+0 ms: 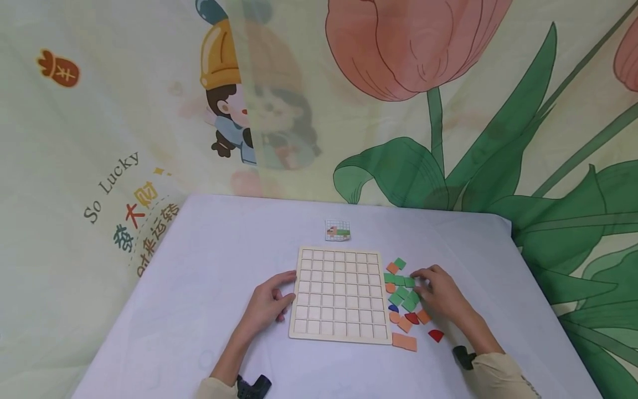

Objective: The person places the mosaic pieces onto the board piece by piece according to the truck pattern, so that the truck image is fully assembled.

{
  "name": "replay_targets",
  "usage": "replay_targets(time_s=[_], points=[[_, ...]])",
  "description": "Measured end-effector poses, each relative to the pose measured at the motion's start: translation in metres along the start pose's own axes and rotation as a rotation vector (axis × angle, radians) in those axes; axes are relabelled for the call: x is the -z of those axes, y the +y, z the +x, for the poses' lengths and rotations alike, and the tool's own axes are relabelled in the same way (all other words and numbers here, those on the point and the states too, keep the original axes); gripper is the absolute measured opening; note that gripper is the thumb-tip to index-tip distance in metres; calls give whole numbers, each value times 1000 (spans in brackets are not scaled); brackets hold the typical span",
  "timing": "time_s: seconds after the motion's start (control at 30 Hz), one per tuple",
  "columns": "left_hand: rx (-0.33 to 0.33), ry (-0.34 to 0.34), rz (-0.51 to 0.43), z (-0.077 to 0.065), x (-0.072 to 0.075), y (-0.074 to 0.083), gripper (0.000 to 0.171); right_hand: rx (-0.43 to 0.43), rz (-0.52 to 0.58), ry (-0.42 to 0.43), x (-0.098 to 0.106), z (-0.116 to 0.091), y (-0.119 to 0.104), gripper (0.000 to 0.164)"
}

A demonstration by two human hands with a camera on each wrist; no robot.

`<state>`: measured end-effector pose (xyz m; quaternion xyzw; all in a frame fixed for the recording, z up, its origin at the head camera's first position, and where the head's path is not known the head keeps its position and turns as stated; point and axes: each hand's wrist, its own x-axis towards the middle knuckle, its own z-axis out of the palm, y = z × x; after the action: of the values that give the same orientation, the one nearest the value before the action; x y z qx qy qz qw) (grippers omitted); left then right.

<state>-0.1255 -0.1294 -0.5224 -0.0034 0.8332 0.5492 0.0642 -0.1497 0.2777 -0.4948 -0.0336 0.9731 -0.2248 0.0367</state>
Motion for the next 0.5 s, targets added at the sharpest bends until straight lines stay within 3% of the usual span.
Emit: replay_targets(time_s=[0.3,0.5], points=[[-41,10,40,2,-3,-3,47,-21,38,-11,0,1,6,33],[-30,0,-4,1,-3,-5,46,-12,38,-14,-1,3,8,34]])
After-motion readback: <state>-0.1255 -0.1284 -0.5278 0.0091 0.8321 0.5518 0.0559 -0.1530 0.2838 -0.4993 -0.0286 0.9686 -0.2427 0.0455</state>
